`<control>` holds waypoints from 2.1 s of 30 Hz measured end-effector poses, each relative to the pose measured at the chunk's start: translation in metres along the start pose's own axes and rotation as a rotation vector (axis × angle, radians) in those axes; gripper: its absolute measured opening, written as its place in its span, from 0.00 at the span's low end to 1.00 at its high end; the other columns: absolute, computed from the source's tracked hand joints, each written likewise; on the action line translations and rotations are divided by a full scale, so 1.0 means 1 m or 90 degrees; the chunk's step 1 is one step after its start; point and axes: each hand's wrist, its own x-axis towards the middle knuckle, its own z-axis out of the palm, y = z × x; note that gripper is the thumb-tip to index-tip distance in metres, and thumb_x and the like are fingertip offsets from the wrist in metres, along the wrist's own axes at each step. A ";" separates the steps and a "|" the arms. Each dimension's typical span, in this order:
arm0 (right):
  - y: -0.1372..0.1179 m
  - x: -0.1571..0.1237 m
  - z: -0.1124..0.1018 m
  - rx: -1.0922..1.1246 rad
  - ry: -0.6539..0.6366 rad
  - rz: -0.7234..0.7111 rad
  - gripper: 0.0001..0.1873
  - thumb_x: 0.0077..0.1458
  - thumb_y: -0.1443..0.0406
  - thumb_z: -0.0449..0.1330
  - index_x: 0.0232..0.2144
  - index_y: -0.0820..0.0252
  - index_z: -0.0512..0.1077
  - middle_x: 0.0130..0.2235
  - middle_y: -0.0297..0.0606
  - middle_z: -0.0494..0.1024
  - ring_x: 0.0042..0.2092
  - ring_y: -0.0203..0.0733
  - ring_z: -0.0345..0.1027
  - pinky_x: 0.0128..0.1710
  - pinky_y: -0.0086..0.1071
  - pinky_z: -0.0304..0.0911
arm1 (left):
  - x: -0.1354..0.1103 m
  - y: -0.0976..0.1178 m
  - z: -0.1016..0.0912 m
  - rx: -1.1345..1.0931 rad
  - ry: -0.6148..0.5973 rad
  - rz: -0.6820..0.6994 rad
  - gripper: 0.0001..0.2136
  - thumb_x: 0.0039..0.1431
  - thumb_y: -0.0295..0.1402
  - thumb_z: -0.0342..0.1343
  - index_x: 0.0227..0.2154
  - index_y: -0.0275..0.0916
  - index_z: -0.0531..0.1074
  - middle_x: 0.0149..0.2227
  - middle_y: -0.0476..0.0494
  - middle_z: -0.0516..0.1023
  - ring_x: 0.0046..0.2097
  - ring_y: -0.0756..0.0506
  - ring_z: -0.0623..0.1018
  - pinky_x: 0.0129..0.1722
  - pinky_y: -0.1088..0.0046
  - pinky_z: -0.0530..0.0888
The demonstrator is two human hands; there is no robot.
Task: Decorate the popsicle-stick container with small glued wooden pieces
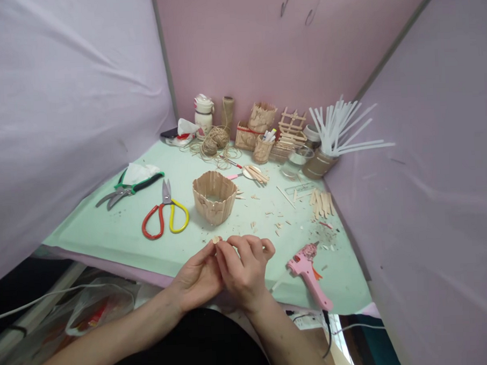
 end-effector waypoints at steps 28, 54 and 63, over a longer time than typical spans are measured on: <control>0.004 0.004 0.006 0.098 0.032 0.120 0.03 0.51 0.69 0.64 0.29 0.56 0.74 0.30 0.34 0.76 0.36 0.41 0.65 0.41 0.40 0.54 | -0.007 0.004 0.003 0.227 0.115 0.042 0.06 0.54 0.30 0.60 0.35 0.37 0.74 0.30 0.48 0.75 0.31 0.53 0.75 0.32 0.79 0.70; 0.029 0.048 0.014 0.508 -0.131 0.575 0.11 0.49 0.57 0.63 0.27 0.58 0.74 0.29 0.35 0.74 0.34 0.40 0.64 0.35 0.33 0.60 | 0.022 0.140 0.144 1.463 -0.056 0.202 0.10 0.50 0.38 0.57 0.24 0.37 0.77 0.22 0.50 0.72 0.26 0.50 0.67 0.26 0.76 0.59; 0.028 0.105 0.011 0.504 -0.285 0.586 0.10 0.42 0.59 0.65 0.23 0.61 0.76 0.23 0.32 0.72 0.24 0.34 0.59 0.25 0.30 0.54 | 0.004 0.131 0.082 1.132 -0.015 0.315 0.15 0.55 0.44 0.54 0.29 0.35 0.75 0.30 0.45 0.76 0.35 0.46 0.72 0.37 0.72 0.68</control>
